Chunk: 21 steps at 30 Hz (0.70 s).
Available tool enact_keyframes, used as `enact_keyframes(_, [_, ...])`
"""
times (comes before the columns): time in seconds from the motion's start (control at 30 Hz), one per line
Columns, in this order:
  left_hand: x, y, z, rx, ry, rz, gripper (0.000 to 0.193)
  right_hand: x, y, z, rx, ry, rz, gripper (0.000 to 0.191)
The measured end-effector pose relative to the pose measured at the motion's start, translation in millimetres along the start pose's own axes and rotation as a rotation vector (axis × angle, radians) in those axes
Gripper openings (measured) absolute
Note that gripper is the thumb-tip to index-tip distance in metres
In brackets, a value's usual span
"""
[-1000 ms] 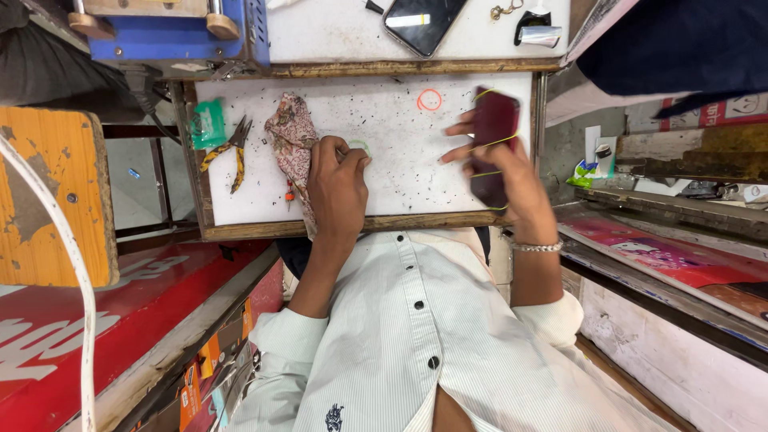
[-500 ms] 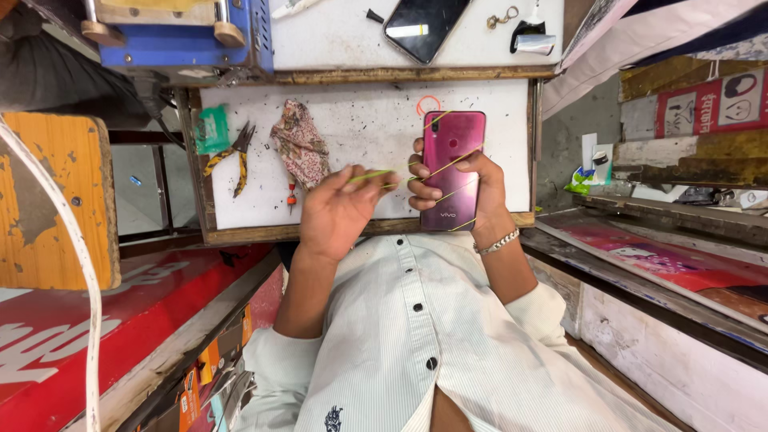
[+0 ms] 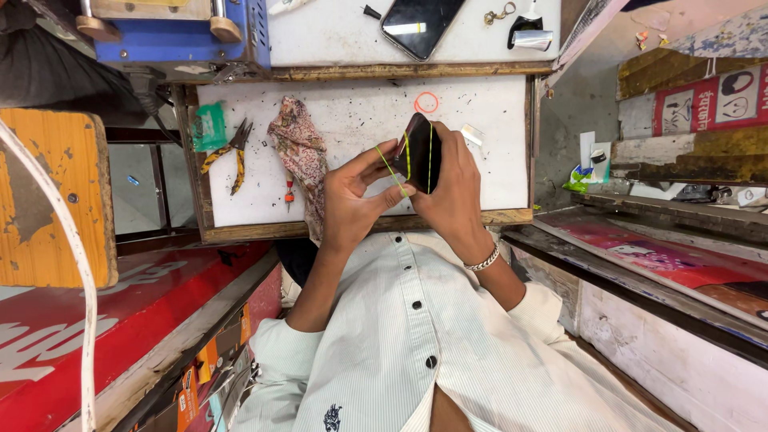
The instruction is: The person reassembles a smartphone by aligning and pressing the screen onto the chassis, then wipes the screen with a cloth. They then wrap a yellow rubber band around the phone multiple times to hold it together while the adhesive sets.
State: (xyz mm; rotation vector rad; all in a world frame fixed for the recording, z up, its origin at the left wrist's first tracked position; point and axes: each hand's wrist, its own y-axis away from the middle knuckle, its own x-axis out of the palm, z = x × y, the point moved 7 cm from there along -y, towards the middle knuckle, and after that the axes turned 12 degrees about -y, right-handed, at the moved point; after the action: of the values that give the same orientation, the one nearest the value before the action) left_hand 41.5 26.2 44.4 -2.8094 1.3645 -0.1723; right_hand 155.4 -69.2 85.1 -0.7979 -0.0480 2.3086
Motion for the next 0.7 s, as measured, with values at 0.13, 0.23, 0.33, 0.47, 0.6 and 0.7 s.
enact_keyframes(0.13, [0.4,-1.0,-1.7,-0.024,-0.01,-0.013,0.062,-0.8,-1.4,6.2,0.003,0.079,0.018,0.08])
enact_keyframes(0.23, [0.7,-2.5,6.1,-0.092,0.061,-0.006,0.06,-0.2,0.0,5.8,0.02,0.095,0.017,0.085])
enact_keyframes(0.33, [1.3,-2.5,12.4,-0.138,0.084,0.024,0.06,1.0,1.9,5.0,0.015,0.127,0.009,0.085])
enact_keyframes(0.47, [-3.7,1.4,11.2,-0.114,0.022,0.032,0.06,2.7,2.8,4.9,-0.041,0.119,0.049,0.083])
enact_keyframes(0.6, [-15.4,2.2,12.5,-0.151,0.176,0.023,0.059,0.8,3.9,-0.4,-0.014,-0.112,0.156,0.081])
enact_keyframes(0.7, [-22.8,2.1,16.3,-0.229,0.255,0.058,0.059,-3.9,6.6,2.9,-0.086,-0.115,0.272,0.091])
